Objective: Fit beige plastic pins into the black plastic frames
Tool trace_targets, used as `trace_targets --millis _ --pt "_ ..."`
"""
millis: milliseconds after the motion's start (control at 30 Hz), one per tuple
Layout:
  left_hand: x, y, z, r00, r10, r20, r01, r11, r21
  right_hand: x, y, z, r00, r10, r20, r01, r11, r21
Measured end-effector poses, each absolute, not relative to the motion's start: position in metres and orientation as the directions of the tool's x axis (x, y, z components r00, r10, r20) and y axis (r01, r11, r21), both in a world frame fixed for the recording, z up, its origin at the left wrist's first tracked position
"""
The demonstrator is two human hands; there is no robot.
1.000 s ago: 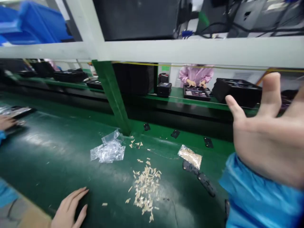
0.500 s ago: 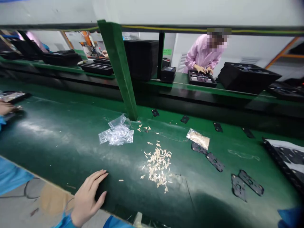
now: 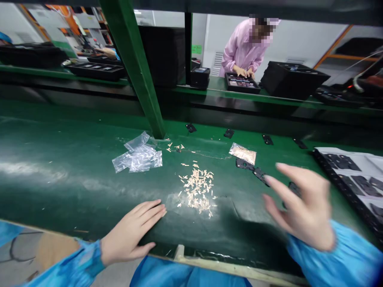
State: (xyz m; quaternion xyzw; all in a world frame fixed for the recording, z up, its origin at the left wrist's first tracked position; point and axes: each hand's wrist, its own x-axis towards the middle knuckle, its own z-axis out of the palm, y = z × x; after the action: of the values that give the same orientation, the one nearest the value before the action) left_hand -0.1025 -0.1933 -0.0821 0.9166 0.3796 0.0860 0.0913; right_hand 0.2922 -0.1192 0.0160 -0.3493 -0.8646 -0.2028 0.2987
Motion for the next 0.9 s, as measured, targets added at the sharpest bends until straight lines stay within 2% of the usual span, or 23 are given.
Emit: trace_targets --millis 67,100,200,333,467,600,667,833,900 --pt "-0.081 -0.17 -0.073 0.751 0.657 0.064 0.614 -0.731 0.297 0.277 -0.118 0.0 -0.699 0.459 0.548 0.649 0.73 0.216" --pt "-0.07 -0.158 -0.068 0.775 0.627 0.075 0.574 -0.75 0.329 0.27 -0.117 -0.011 -0.74 0.464 0.487 0.616 0.757 0.216" --pt "-0.05 -0.122 -0.058 0.753 0.636 0.168 0.549 -0.748 0.373 0.253 -0.114 -0.045 -0.763 0.506 0.403 0.585 0.805 0.098" --pt "-0.059 -0.083 -0.061 0.561 0.752 0.346 0.645 -0.659 0.387 0.25 -0.105 -0.077 -0.605 0.642 0.471 0.71 0.703 -0.047" --pt "-0.084 -0.063 -0.078 0.405 0.795 0.452 0.709 -0.585 0.394 0.258 -0.084 -0.089 -0.464 0.721 0.514 0.811 0.579 -0.079" --pt "-0.087 -0.065 -0.088 0.479 0.729 0.488 0.628 -0.674 0.389 0.247 -0.055 -0.079 -0.428 0.768 0.476 0.838 0.535 -0.108" --pt "-0.081 -0.07 -0.088 0.598 0.631 0.494 0.49 -0.776 0.397 0.227 -0.039 -0.066 -0.453 0.789 0.415 0.834 0.54 -0.116" --pt "-0.073 -0.076 -0.087 0.655 0.633 0.413 0.311 -0.723 0.617 0.149 0.013 -0.039 -0.521 0.839 0.155 0.831 0.54 -0.133" --pt "-0.074 -0.075 -0.091 0.646 0.632 0.428 0.257 -0.708 0.658 0.12 0.037 -0.038 -0.51 0.858 0.059 0.845 0.513 -0.154"
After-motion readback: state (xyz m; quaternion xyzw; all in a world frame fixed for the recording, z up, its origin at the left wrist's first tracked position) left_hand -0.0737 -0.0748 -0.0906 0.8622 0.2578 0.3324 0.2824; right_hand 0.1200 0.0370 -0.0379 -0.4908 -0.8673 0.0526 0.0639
